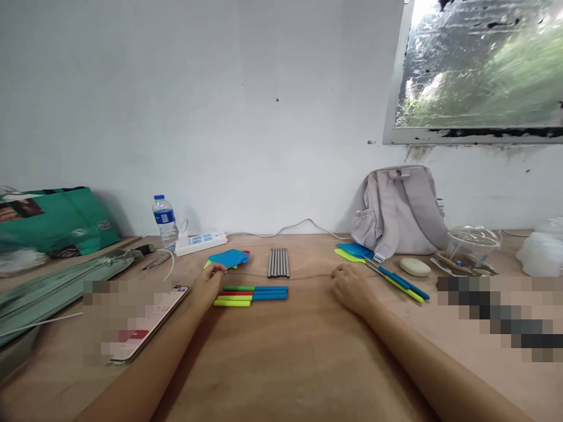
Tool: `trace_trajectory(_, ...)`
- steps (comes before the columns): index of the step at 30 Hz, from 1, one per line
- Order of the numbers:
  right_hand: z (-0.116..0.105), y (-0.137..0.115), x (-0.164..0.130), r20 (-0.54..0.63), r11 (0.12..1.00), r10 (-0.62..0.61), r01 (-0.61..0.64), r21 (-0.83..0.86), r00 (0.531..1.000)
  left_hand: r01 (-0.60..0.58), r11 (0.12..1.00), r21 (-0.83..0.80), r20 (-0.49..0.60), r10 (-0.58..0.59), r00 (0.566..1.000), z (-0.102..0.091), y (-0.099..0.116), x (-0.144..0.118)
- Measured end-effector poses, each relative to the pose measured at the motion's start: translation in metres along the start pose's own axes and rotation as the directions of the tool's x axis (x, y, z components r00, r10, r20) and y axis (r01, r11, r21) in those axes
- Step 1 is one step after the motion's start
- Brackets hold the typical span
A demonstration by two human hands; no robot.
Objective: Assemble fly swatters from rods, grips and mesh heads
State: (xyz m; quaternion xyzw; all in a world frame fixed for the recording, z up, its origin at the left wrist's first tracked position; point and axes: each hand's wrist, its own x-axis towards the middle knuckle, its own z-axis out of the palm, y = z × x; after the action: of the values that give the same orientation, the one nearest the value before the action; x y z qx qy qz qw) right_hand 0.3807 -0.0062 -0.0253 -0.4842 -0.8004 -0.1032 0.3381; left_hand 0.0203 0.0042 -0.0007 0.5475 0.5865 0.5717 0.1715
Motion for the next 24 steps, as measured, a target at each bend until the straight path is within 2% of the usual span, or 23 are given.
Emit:
trace_trajectory(3,0.017,-0.033,0.012,0.093,0.99,-0.136,0.132,0.05,0.986,-0.176,0.973,0.152,0.08,0.165,0.983,0.004,0.003,-0.004)
trace_trajectory(5,0.028,-0.049,0.024,0.102,0.976,-0.175,0.159,0.149,0.979,-0.29,0.919,0.266,0.12,0.267,0.956,0.005,0.005,-0.006)
trace_trajectory(9,0.05,-0.06,0.054,0.09,0.966,-0.019,-0.005,0.257,0.996,-0.34,0.863,0.375,0.16,0.301,0.94,0.005,0.008,-0.008)
trace_trajectory(12,0.062,-0.055,0.068,0.115,0.966,0.054,-0.081,0.245,0.992,-0.345,0.852,0.395,0.183,0.295,0.938,0.005,0.01,-0.009)
trace_trajectory(16,0.065,-0.05,0.068,0.196,0.969,0.023,-0.07,0.238,0.98,-0.386,0.842,0.377,0.256,0.306,0.917,0.008,0.017,-0.014)
trace_trajectory(20,0.062,-0.052,0.065,0.257,0.98,0.009,-0.059,0.188,0.966,-0.439,0.844,0.308,0.346,0.33,0.878,0.015,0.027,-0.026)
trace_trajectory(24,0.06,-0.053,0.065,0.288,0.99,0.009,-0.049,0.132,0.958,-0.493,0.836,0.24,0.457,0.351,0.817,0.02,0.034,-0.035)
